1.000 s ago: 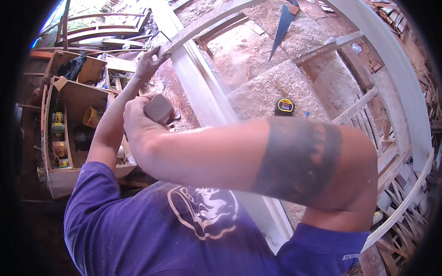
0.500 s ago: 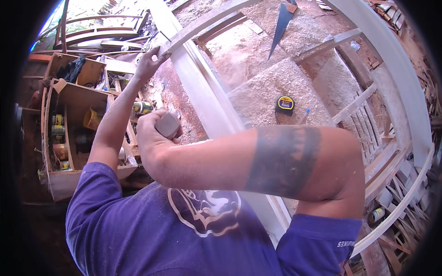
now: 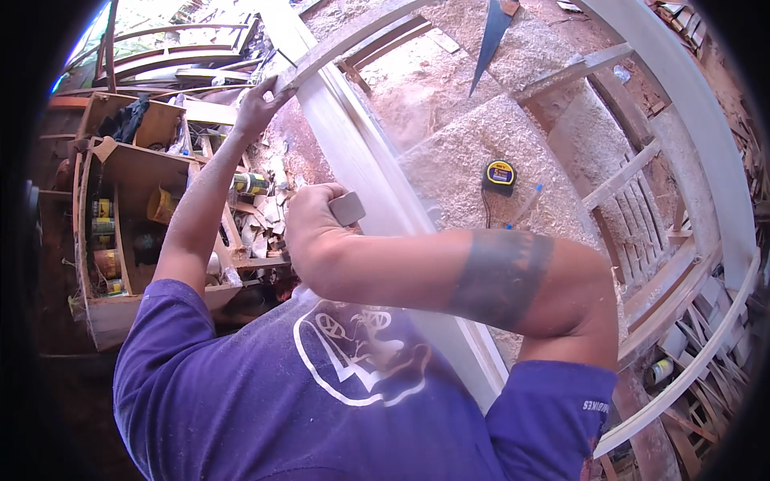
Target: The person uses a measuring tape and pen to mark a wooden frame, then uses a hammer to drive nails into the joint of the frame to secure it.
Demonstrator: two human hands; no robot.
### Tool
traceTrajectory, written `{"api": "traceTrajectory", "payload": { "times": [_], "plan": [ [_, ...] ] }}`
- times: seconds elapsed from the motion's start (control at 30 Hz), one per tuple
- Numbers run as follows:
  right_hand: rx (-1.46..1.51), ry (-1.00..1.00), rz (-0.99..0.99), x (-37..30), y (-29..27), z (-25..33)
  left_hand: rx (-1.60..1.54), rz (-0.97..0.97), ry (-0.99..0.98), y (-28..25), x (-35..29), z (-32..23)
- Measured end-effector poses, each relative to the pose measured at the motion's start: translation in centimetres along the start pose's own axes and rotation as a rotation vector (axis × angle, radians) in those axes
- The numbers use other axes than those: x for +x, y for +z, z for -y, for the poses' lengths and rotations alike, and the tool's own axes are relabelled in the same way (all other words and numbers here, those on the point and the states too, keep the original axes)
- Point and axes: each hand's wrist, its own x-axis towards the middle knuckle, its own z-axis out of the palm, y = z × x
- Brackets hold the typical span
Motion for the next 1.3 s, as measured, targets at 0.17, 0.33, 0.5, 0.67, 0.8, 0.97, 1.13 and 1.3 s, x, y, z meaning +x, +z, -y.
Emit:
{"api": "traceTrajectory", "payload": {
  "times": [0.17,0.33,0.5,0.67,0.8,0.97,1.13,1.3],
  "plan": [
    [0.186,-0.016,-0.081,-3.4,-2.1,-3.7,0.006,-0.007,-0.004,-0.3,0.0,-0.8],
    [0.37,0.153,-0.238,-5.9,-1.0,-7.2,-0.036,0.005,0.003,-0.3,0.0,-0.5],
    [0.607,0.327,-0.574,-8.9,0.1,-10.6,-0.215,0.031,-0.099,-0.2,-0.8,-1.8],
    [0.897,0.549,-0.837,-9.2,2.8,-12.9,-0.097,-0.014,0.027,-0.5,-0.2,-2.1],
    [1.194,0.77,-0.68,-8.2,4.6,-14.1,-0.078,-0.021,0.016,-0.6,-0.7,-2.5],
    [1.375,0.716,-0.914,-7.2,5.2,-13.9,-0.139,0.003,0.02,-0.2,-0.1,-1.2],
    [1.185,0.649,-0.959,-5.7,5.1,-14.0,-0.146,-0.037,0.047,-0.1,-0.2,-1.7],
    [1.038,0.647,-0.707,-5.4,4.5,-12.8,-0.213,-0.028,0.039,0.2,0.1,-1.0]
  ]
}}
